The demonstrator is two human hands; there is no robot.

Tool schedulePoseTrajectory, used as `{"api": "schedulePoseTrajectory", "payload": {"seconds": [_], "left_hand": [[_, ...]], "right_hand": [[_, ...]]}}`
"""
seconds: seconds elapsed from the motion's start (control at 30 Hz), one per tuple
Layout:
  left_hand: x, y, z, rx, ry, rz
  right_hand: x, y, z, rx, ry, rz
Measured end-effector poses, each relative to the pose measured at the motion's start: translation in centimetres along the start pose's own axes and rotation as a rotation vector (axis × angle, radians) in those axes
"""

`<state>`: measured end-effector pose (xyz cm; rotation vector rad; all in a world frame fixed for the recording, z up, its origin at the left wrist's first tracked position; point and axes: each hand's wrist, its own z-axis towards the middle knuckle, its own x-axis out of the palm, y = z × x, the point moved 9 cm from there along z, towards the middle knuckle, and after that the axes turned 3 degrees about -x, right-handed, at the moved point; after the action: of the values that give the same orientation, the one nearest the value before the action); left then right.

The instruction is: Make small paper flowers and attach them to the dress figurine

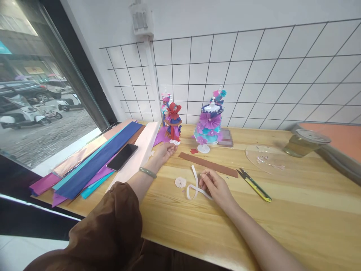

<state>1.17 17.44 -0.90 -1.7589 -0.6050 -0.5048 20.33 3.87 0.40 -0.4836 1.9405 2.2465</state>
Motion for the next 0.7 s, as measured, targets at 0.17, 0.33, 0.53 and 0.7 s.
{"api": "schedulePoseTrajectory", "payload": {"seconds": [0.17, 0.33, 0.53, 0.7], "left_hand": [[-0.1, 1.0, 2.7, -0.035, 0.015, -0.112], [0.0, 1.3, 3.6, -0.089, 0.048, -0.170], [0.5, 1.6, 3.5, -0.197, 0.108, -0.210], [0.4, 1.7, 3.4, -0.208, 0.114, -0.267]], "right_hand": [[-0.7, -0.4, 0.3, 0.006, -0.031, -0.056], [-1.0, -0.6, 0.2, 0.044, -0.059, -0.105], [-0.9, -0.5, 0.0, 0.085, -0.064, -0.113], [-1.8, -1.6, 0.4, 0.146, -0.107, -0.091]]}}
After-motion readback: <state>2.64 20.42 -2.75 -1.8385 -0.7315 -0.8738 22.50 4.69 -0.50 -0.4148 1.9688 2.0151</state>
